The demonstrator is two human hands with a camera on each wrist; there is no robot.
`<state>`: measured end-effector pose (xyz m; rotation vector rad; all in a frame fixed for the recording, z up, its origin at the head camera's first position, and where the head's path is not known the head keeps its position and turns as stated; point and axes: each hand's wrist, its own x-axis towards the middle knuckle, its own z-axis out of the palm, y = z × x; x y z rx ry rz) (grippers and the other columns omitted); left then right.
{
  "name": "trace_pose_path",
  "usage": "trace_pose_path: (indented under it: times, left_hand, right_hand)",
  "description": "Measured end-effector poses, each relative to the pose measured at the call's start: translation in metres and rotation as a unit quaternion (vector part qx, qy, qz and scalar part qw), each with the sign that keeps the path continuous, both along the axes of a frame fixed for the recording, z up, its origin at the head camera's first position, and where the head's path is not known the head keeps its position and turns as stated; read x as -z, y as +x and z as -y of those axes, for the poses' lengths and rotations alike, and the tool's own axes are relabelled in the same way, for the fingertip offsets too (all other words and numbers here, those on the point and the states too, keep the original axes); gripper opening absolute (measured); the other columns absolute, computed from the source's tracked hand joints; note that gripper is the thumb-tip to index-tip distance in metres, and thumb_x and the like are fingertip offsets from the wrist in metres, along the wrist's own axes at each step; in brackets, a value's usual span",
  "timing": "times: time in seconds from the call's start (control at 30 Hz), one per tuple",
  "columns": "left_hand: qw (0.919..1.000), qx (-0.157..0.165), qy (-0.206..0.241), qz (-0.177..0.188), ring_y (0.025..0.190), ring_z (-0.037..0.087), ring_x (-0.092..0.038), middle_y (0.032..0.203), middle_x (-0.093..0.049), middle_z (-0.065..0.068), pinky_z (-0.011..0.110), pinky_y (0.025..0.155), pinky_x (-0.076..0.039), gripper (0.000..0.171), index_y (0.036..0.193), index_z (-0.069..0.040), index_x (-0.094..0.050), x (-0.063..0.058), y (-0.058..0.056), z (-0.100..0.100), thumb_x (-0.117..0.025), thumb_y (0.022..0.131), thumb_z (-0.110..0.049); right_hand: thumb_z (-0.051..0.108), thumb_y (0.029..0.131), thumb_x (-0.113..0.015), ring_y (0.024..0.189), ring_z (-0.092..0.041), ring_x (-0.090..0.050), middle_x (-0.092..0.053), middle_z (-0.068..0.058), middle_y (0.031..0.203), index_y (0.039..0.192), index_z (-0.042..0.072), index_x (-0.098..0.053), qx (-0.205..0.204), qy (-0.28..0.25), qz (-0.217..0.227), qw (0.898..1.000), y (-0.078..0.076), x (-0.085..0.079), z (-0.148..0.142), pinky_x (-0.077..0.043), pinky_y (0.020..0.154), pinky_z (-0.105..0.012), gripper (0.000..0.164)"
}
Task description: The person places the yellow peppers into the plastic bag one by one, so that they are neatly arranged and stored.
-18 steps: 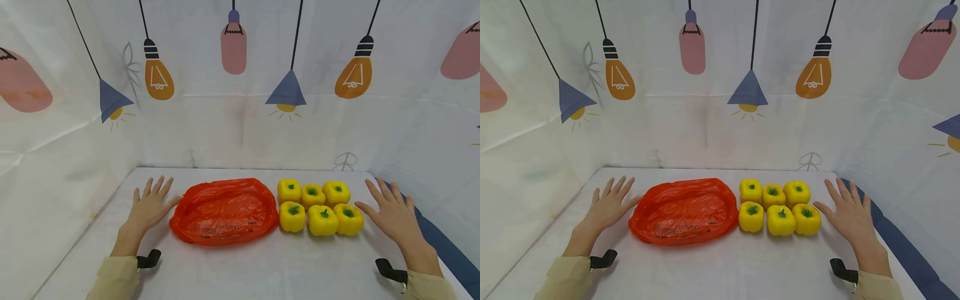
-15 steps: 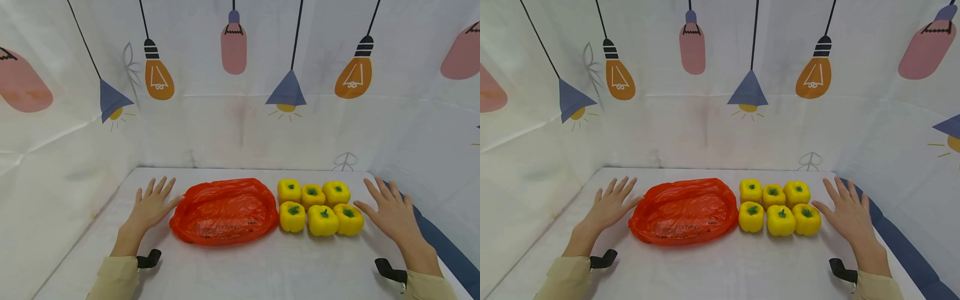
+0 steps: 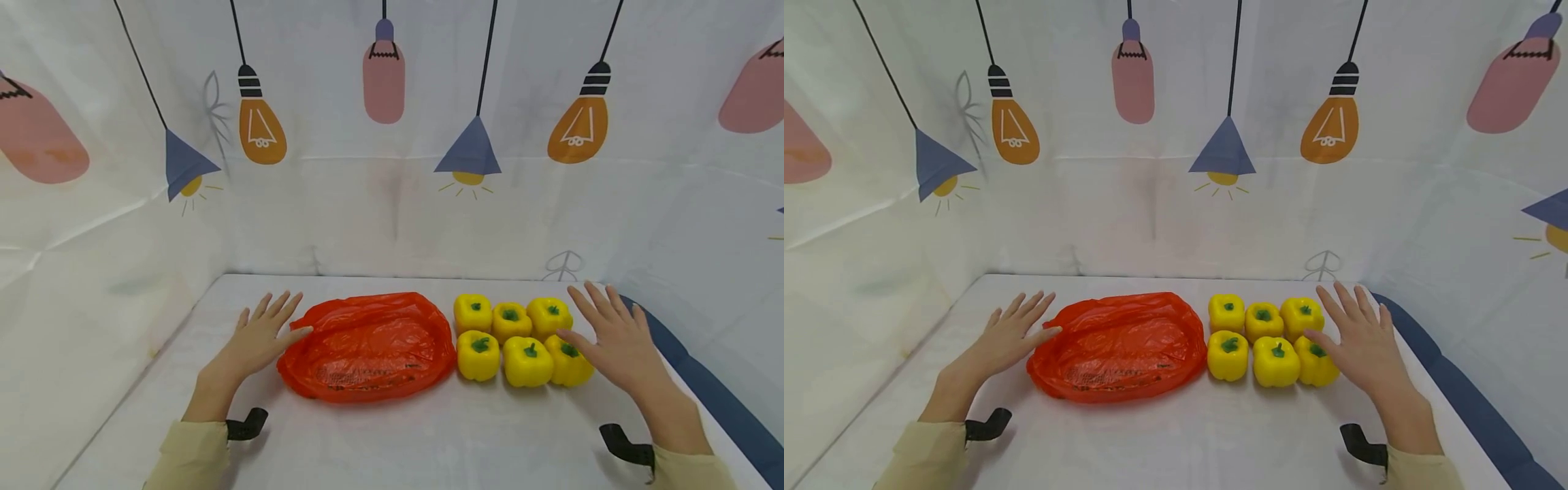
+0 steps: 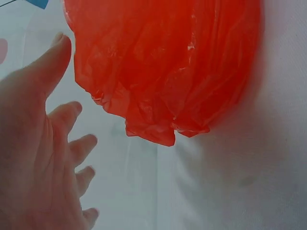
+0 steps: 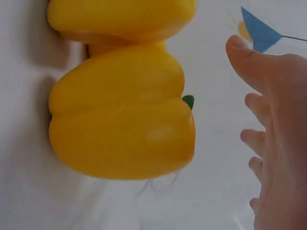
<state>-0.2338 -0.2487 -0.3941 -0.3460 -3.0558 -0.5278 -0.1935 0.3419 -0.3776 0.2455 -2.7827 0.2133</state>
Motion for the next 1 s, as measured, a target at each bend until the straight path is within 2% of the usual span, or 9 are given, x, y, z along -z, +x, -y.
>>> trace_pose_path:
  times: [0.17,0.43,0.53,0.63,0.77,1.0]
  left_hand:
    - [0.9998,0.021,0.005,0.004,0.152,0.047,-0.009,0.166,-0.022,0.014,0.076,0.115,-0.005,0.086,0.160,-0.027,-0.021,-0.001,0.001,-0.005,-0.045,0.090,-0.073]
    - [0.9991,0.039,0.014,0.006,0.151,0.047,-0.013,0.164,-0.028,0.014,0.077,0.114,-0.008,0.081,0.157,-0.028,-0.030,0.000,0.003,-0.009,-0.050,0.090,-0.069]
    - [0.9982,0.049,0.024,0.023,0.150,0.047,-0.016,0.163,-0.028,0.015,0.077,0.113,-0.012,0.083,0.157,-0.027,-0.030,0.000,0.002,-0.010,-0.052,0.089,-0.069]
    - [0.9965,0.055,0.037,0.050,0.149,0.047,-0.022,0.163,-0.027,0.016,0.076,0.111,-0.023,0.085,0.157,-0.025,-0.030,0.001,0.002,-0.010,-0.055,0.088,-0.068]
    - [0.9936,0.058,0.056,0.080,0.147,0.045,-0.027,0.164,-0.026,0.015,0.072,0.109,-0.033,0.088,0.157,-0.021,-0.031,0.001,0.002,-0.010,-0.059,0.087,-0.066]
    - [0.9899,0.065,0.072,0.103,0.147,0.044,-0.029,0.163,-0.026,0.017,0.068,0.113,-0.032,0.090,0.157,-0.015,-0.031,0.001,0.005,-0.013,-0.064,0.087,-0.061]
  right_hand:
    - [0.058,0.094,-0.055,0.154,-0.044,0.002,-0.014,-0.019,0.166,0.161,0.025,-0.012,-0.025,-0.004,0.002,1.000,0.001,-0.003,0.017,0.008,0.116,-0.073,0.087]
    - [0.058,0.091,-0.059,0.153,-0.046,-0.005,-0.020,-0.019,0.165,0.160,0.024,-0.021,-0.057,-0.015,0.028,0.998,0.002,-0.005,0.041,0.005,0.116,-0.074,0.086]
    - [0.059,0.091,-0.059,0.152,-0.046,-0.008,-0.021,-0.018,0.165,0.159,0.023,-0.024,-0.064,-0.018,0.043,0.997,0.002,-0.004,0.049,0.003,0.116,-0.075,0.085]
    - [0.061,0.089,-0.060,0.152,-0.046,-0.009,-0.021,-0.016,0.165,0.159,0.024,-0.024,-0.071,-0.021,0.061,0.995,0.001,-0.001,0.059,0.002,0.116,-0.074,0.086]
    - [0.061,0.087,-0.063,0.151,-0.044,-0.015,-0.027,-0.014,0.164,0.158,0.025,-0.029,-0.088,-0.024,0.065,0.994,-0.001,0.001,0.071,-0.005,0.116,-0.074,0.086]
    - [0.062,0.084,-0.066,0.145,-0.043,-0.031,-0.046,-0.014,0.152,0.151,0.023,-0.042,-0.114,-0.029,0.069,0.991,0.001,0.001,0.088,-0.018,0.114,-0.073,0.081]
